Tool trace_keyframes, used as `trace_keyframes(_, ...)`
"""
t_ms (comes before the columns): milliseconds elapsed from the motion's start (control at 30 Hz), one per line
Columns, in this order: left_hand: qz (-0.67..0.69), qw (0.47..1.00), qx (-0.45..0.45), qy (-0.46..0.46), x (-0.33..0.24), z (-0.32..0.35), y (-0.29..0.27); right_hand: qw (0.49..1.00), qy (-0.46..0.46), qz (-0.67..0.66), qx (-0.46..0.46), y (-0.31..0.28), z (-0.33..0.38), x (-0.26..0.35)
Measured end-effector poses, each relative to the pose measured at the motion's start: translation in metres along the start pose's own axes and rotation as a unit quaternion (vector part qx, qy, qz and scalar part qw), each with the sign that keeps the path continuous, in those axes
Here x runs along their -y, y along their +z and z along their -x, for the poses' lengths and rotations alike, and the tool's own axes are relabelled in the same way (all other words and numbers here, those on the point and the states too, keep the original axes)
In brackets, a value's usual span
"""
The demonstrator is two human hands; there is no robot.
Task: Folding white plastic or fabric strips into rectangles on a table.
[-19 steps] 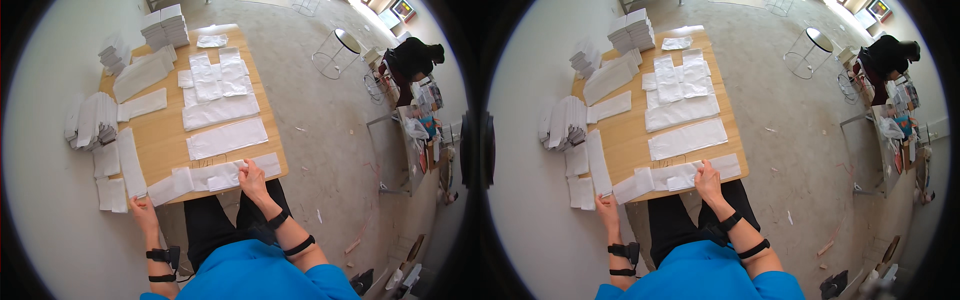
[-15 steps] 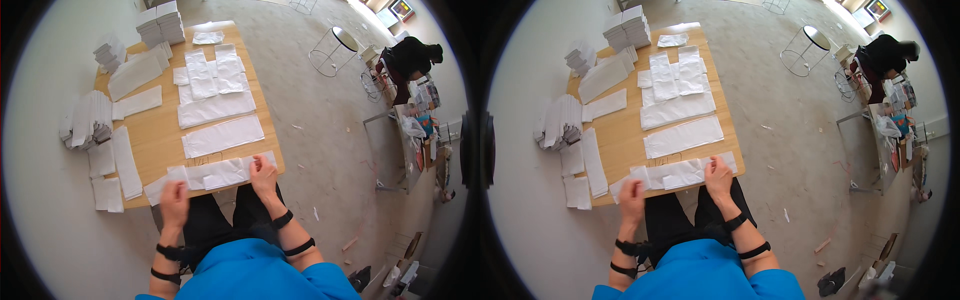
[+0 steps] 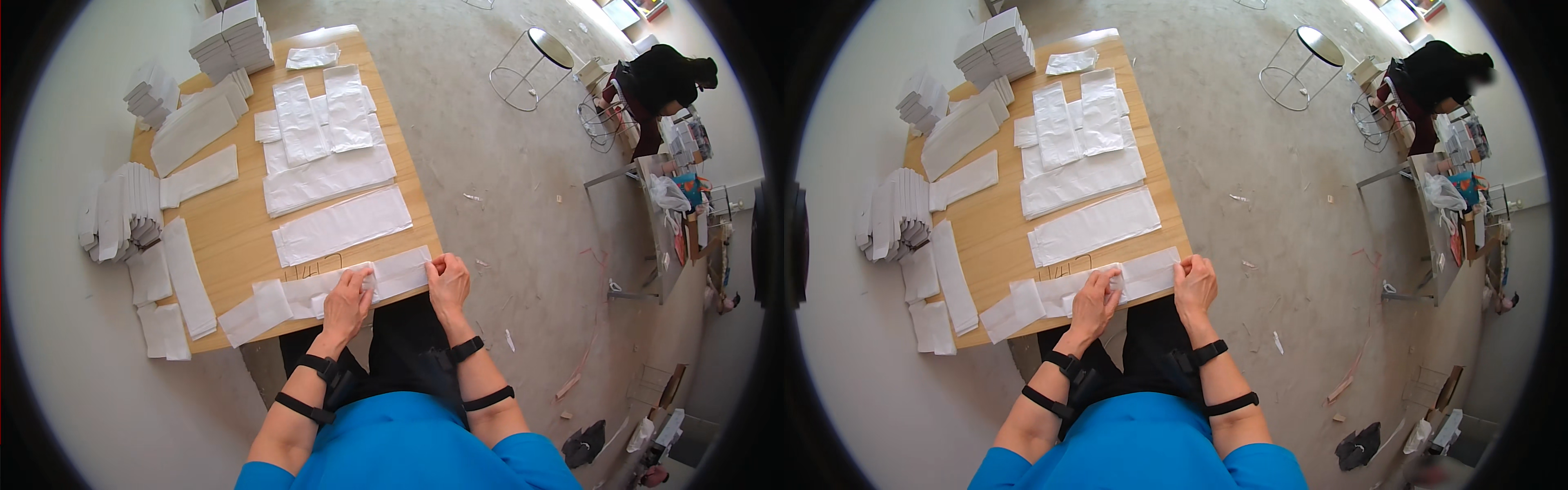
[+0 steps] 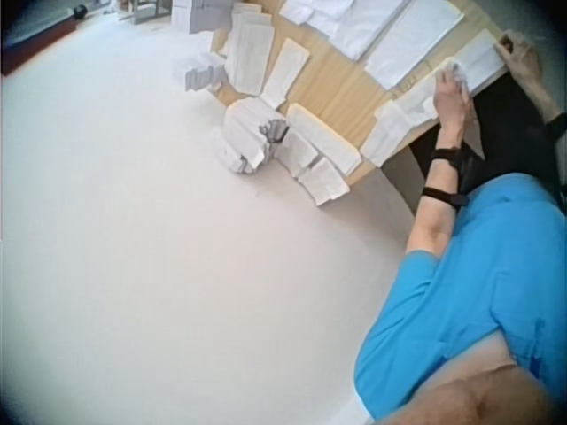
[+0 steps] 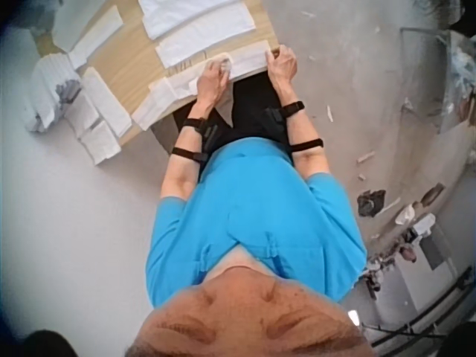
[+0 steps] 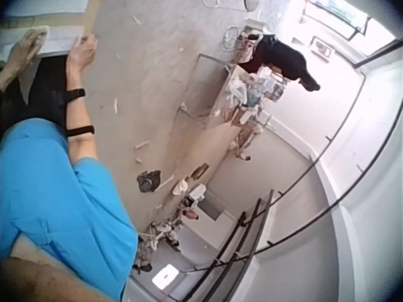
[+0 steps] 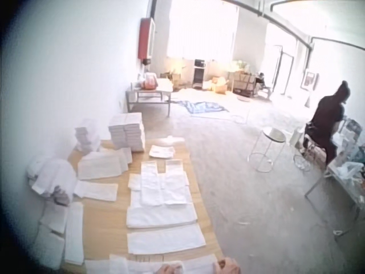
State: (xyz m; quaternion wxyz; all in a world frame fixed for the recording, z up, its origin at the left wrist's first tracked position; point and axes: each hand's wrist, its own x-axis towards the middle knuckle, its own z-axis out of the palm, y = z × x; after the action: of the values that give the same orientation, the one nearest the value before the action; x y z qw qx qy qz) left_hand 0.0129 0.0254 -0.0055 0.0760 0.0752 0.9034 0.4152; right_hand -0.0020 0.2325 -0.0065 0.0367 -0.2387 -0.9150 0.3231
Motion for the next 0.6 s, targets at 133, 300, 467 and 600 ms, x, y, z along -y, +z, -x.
trace_keyframes(133, 0.006, 1.0, 0.021, -0.012, 0.0, -0.004, -0.003, 1.0, -0.004, -0.013, 0.005, 0.005, -0.002, -0.005)
trace_keyframes(300, 0.021, 1.0, 0.012, -0.004, -0.002, -0.006, -0.005, 0.98, -0.175, -0.023, -0.091, -0.003, 0.003, 0.0)
trace_keyframes(467, 0.02, 1.0, 0.013, -0.012, 0.003, -0.004, -0.007, 0.973, -0.097, -0.209, 0.032, -0.031, 0.028, 0.05)
trace_keyframes(600, 0.1, 0.992, 0.031, -0.066, 0.012, -0.001, -0.01, 0.97, -0.22, -0.098, 0.013, -0.02, 0.047, 0.077)
